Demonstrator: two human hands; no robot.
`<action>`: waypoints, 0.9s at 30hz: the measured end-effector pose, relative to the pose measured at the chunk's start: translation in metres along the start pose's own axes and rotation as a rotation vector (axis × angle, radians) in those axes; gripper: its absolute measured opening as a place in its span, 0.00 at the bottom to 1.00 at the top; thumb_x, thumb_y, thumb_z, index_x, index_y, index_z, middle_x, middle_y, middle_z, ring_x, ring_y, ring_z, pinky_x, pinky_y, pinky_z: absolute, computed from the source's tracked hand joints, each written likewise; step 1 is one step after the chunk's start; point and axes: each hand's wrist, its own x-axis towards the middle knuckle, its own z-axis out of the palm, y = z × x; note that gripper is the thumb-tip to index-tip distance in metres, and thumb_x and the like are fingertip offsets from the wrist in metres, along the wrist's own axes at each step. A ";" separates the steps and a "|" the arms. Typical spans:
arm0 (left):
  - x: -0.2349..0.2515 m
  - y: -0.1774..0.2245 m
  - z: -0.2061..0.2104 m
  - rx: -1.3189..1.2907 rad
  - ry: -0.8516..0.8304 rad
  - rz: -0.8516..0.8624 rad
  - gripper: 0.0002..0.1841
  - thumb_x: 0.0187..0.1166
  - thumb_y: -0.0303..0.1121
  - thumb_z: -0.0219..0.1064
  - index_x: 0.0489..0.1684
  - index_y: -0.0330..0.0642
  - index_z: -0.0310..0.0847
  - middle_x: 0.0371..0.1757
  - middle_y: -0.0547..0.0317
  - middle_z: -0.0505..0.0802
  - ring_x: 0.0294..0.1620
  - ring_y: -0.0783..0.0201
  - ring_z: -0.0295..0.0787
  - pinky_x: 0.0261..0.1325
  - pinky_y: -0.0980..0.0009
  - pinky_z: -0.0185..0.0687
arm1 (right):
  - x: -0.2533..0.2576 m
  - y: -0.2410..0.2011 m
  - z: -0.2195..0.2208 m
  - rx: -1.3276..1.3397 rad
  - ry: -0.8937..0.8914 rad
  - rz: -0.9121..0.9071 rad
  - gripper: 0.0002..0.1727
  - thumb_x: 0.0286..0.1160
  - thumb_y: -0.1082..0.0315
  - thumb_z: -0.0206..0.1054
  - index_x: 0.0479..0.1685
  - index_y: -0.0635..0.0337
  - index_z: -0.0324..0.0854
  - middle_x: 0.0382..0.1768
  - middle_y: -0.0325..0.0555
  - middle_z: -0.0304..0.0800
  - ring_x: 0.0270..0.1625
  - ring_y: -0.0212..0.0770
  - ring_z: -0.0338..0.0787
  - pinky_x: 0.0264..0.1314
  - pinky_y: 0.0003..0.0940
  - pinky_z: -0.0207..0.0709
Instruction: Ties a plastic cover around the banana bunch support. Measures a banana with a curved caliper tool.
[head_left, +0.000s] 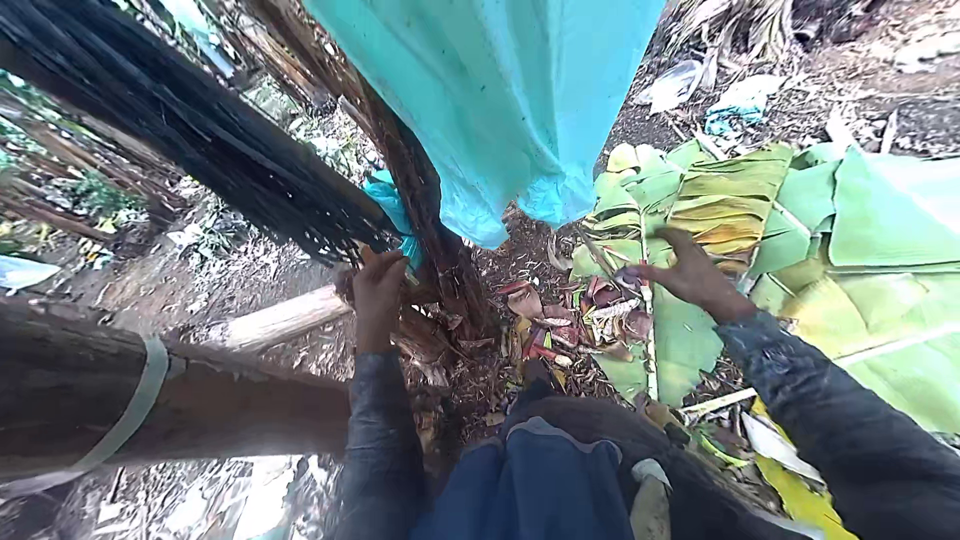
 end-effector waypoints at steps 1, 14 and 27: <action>0.018 0.006 0.019 -0.033 -0.016 0.034 0.20 0.83 0.42 0.69 0.70 0.48 0.83 0.62 0.55 0.93 0.49 0.63 0.91 0.50 0.58 0.89 | 0.020 -0.033 0.001 0.097 0.077 -0.053 0.62 0.48 0.47 0.90 0.88 0.60 0.58 0.86 0.68 0.61 0.84 0.68 0.68 0.79 0.72 0.66; 0.161 0.096 0.198 -0.150 -0.218 0.218 0.38 0.63 0.39 0.86 0.76 0.40 0.75 0.65 0.47 0.91 0.65 0.55 0.89 0.70 0.50 0.85 | 0.161 -0.161 0.119 -0.066 -0.060 -0.413 0.25 0.67 0.68 0.77 0.65 0.65 0.81 0.55 0.64 0.90 0.58 0.63 0.90 0.60 0.67 0.80; 0.125 0.079 0.191 0.024 -0.391 0.248 0.29 0.75 0.40 0.77 0.75 0.43 0.77 0.61 0.46 0.92 0.59 0.53 0.91 0.63 0.47 0.86 | 0.185 -0.267 0.065 0.359 0.174 -0.546 0.72 0.42 0.44 0.91 0.90 0.65 0.49 0.68 0.54 0.86 0.69 0.44 0.87 0.76 0.49 0.80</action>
